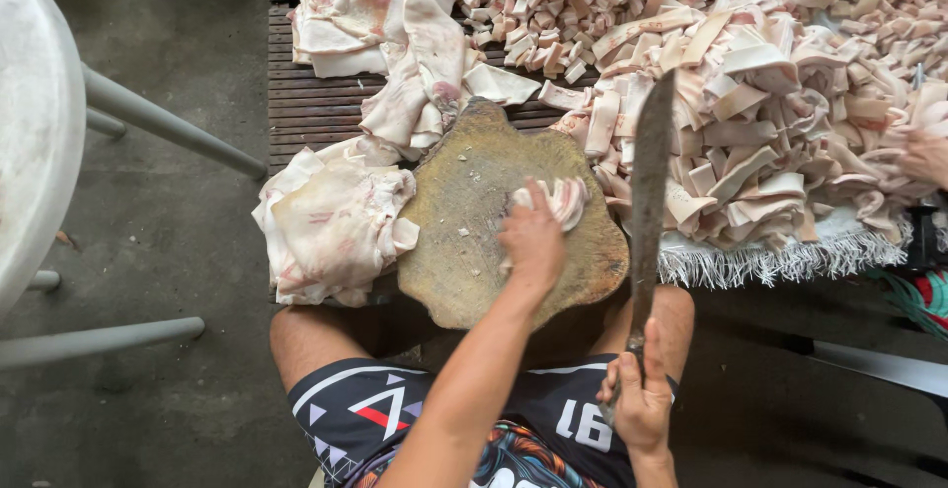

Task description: The person slices pieces of pork skin into strips on a wooden cutting board using a large knife.

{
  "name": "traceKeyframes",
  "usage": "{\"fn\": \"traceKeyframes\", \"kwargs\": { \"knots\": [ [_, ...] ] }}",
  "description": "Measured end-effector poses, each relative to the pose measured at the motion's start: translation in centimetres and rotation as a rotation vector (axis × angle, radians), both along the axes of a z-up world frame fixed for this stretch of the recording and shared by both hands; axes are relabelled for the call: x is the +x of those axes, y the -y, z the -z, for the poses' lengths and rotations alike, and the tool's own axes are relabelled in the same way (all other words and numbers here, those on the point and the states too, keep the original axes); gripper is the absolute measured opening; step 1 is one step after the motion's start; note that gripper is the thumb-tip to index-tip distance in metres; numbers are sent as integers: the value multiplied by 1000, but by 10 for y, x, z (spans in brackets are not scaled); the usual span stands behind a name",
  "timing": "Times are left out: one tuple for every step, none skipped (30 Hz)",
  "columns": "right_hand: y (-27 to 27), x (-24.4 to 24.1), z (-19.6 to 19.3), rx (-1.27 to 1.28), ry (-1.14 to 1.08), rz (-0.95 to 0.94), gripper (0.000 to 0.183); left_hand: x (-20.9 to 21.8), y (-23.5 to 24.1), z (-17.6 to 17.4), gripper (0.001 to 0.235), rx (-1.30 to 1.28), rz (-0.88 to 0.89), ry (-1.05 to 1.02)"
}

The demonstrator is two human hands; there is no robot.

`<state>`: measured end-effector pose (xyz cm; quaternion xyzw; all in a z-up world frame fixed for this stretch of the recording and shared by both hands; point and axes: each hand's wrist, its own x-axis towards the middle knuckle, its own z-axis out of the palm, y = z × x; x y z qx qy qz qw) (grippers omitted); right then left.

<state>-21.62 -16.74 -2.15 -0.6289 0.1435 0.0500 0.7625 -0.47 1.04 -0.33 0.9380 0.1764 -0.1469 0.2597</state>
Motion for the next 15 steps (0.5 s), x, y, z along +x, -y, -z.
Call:
{"fn": "traceKeyframes", "kwargs": {
  "knots": [
    [-3,-2,4,-5,-11,-21,69,-6,-12,3,102,-54,5,-6],
    [-5,-2,7,-7,-20,-46,70,-12,-26,5,101,-107,5,-11],
    [-6,-2,11,3,-27,-64,69,-19,-40,7,96,-171,-44,-63],
    [-8,-3,14,15,-35,-85,69,-27,-56,7,95,-232,-97,-114],
    [-10,-2,16,28,-43,-106,68,-36,-70,7,86,-394,-164,-39],
    [-11,-1,18,72,-25,-99,69,-42,-82,5,78,-553,-229,40],
    [-11,1,19,116,-7,-92,70,-43,-91,2,70,-711,-293,121],
    [-11,1,19,160,7,-83,71,-40,-93,-3,62,-780,-330,127],
    [-9,3,19,176,38,-37,70,-35,-90,-11,55,-849,-367,133],
    [-6,5,17,190,64,8,69,-30,-84,-21,47,-919,-407,137],
    [-3,6,14,204,90,54,68,-16,-72,-32,39,-914,-365,145],
    [2,11,11,299,159,84,68,10,-54,-43,30,-909,-318,160],
    [9,16,7,393,228,114,67,36,-31,-56,32,-1087,-270,274],
    [13,21,3,485,299,147,66,63,-5,-69,44,-1138,-106,417],
    [14,26,2,413,325,173,67,90,19,-80,75,-928,-50,370]
  ]
}}
